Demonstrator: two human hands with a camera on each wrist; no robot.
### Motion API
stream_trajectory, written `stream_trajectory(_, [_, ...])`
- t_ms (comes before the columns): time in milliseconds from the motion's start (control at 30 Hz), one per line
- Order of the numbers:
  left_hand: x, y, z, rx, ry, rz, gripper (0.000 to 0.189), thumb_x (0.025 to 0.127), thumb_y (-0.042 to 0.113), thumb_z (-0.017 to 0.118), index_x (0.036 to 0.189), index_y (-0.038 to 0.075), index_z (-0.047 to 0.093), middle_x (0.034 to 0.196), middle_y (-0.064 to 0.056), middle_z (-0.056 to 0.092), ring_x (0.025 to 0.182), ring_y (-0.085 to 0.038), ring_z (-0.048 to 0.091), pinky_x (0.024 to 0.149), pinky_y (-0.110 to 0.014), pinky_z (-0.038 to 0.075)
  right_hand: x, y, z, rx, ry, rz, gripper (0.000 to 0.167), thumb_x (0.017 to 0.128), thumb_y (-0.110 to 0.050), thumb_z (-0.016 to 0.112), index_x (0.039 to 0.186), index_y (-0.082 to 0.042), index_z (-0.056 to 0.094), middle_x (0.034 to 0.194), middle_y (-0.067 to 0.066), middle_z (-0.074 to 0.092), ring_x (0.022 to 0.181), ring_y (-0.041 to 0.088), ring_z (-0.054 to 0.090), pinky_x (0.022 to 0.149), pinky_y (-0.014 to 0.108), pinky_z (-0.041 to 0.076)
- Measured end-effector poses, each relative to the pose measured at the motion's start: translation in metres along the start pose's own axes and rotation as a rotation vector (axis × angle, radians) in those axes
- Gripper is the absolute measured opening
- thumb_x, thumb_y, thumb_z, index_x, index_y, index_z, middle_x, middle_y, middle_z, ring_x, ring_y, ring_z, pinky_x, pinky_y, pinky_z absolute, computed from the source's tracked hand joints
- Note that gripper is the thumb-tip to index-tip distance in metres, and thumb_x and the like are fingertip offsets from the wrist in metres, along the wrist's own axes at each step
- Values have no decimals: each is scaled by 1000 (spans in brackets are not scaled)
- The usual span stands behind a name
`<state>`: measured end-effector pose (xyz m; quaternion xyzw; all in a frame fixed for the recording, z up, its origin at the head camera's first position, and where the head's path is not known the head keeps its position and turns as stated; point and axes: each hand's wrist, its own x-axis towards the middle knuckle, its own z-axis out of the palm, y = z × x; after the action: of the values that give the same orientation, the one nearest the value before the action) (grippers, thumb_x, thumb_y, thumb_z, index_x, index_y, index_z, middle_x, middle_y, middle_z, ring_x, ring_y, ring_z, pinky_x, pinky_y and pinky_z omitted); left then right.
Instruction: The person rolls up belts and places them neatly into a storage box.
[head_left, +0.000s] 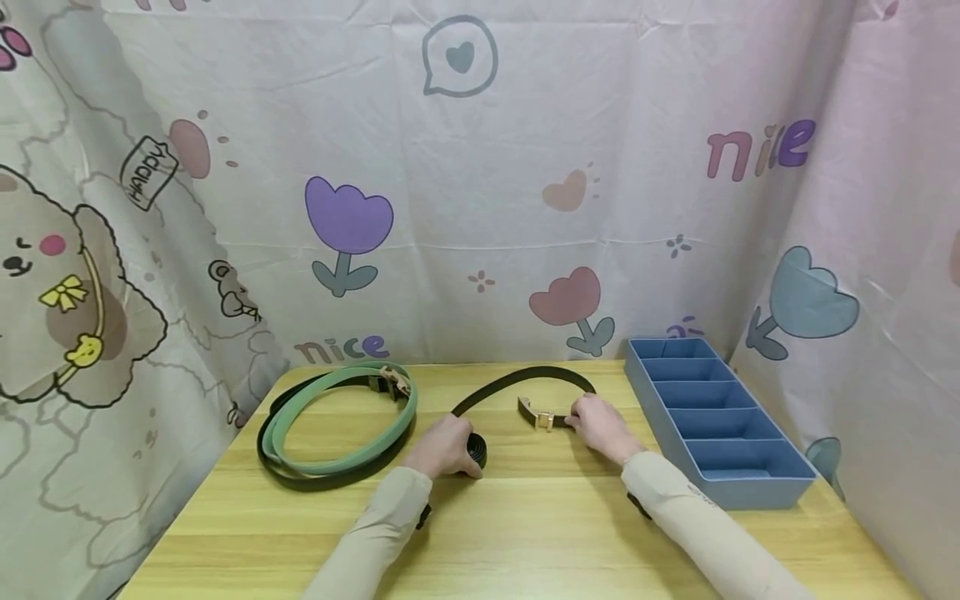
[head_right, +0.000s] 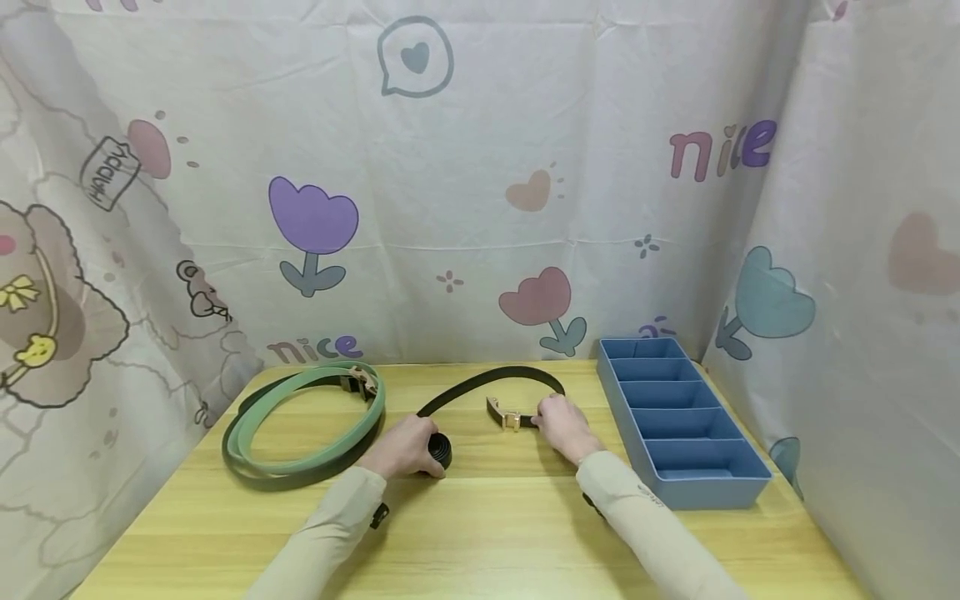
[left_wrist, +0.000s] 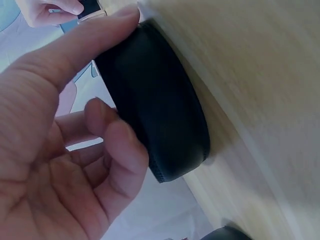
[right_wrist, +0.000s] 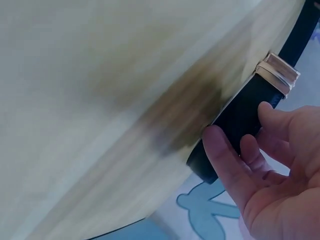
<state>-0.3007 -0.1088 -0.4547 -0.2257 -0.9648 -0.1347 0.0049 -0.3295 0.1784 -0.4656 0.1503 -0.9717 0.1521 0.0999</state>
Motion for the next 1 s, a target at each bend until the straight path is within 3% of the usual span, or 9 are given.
stream_trajectory(167, [-4, 4, -1, -3, -11, -32, 41, 60, 33, 92, 70, 12, 57, 66, 2, 54, 59, -13, 49, 57, -29, 44, 5, 11, -3, -49, 9, 43, 19, 90, -20, 70, 72, -13, 69, 82, 5, 63, 75, 22, 59, 64, 43, 48])
stream_trajectory(333, [-8, 9, 0, 3, -24, -14, 42, 61, 35, 91, 72, 13, 58, 68, 4, 53, 61, -11, 48, 58, -27, 44, 6, 12, -2, -117, 34, 30, 11, 89, -21, 70, 82, -14, 69, 83, 5, 64, 78, 26, 64, 63, 46, 50])
stream_trajectory(433, [-8, 13, 2, 12, -17, 14, 41, 61, 38, 90, 74, 13, 61, 70, 7, 55, 63, -10, 49, 60, -27, 45, 4, 5, 0, -122, 52, -16, 10, 90, -18, 69, 95, -10, 68, 92, 8, 67, 84, 28, 67, 66, 48, 52])
stream_trajectory(533, [-7, 16, 3, 17, -1, 30, 40, 60, 39, 90, 76, 15, 62, 70, 8, 55, 64, -9, 50, 61, -27, 45, 2, -8, 1, -99, 79, -59, 20, 89, -12, 66, 108, -7, 65, 102, 11, 68, 88, 30, 68, 68, 48, 54])
stream_trajectory(633, [-5, 19, 5, 18, 7, 28, 42, 60, 42, 89, 73, 15, 60, 68, 8, 54, 62, -10, 48, 59, -27, 43, -2, -22, 3, -76, 111, -97, 26, 86, -6, 63, 111, -8, 63, 104, 9, 67, 84, 27, 68, 65, 43, 54])
stream_trajectory(700, [-4, 21, 7, 31, 11, 29, 43, 60, 45, 88, 71, 16, 58, 66, 8, 52, 61, -10, 47, 57, -27, 41, -5, -32, 5, -45, 114, -146, 25, 84, -4, 63, 109, -9, 63, 100, 6, 66, 80, 24, 66, 63, 39, 54])
stream_trajectory(800, [-1, 25, 9, 56, 12, 33, 46, 60, 50, 88, 70, 17, 57, 65, 7, 52, 60, -9, 46, 54, -26, 40, -12, -46, 9, 18, 69, -289, 24, 85, -5, 64, 109, -11, 66, 97, 2, 66, 80, 16, 64, 65, 32, 54])
stream_trajectory(900, [2, 30, 11, 81, 24, 56, 46, 60, 52, 87, 71, 17, 60, 63, 7, 53, 58, -9, 46, 54, -26, 39, -18, -57, 12, 84, -55, -442, 28, 88, -8, 66, 115, -15, 68, 94, -3, 64, 79, 8, 59, 68, 25, 51])
stream_trajectory(1000, [4, 34, 14, 116, 34, 78, 46, 60, 56, 86, 68, 19, 59, 60, 8, 51, 56, -9, 45, 53, -26, 38, -24, -65, 15, 110, -162, -535, 30, 90, -12, 66, 118, -20, 68, 89, -7, 61, 74, 2, 52, 67, 20, 47])
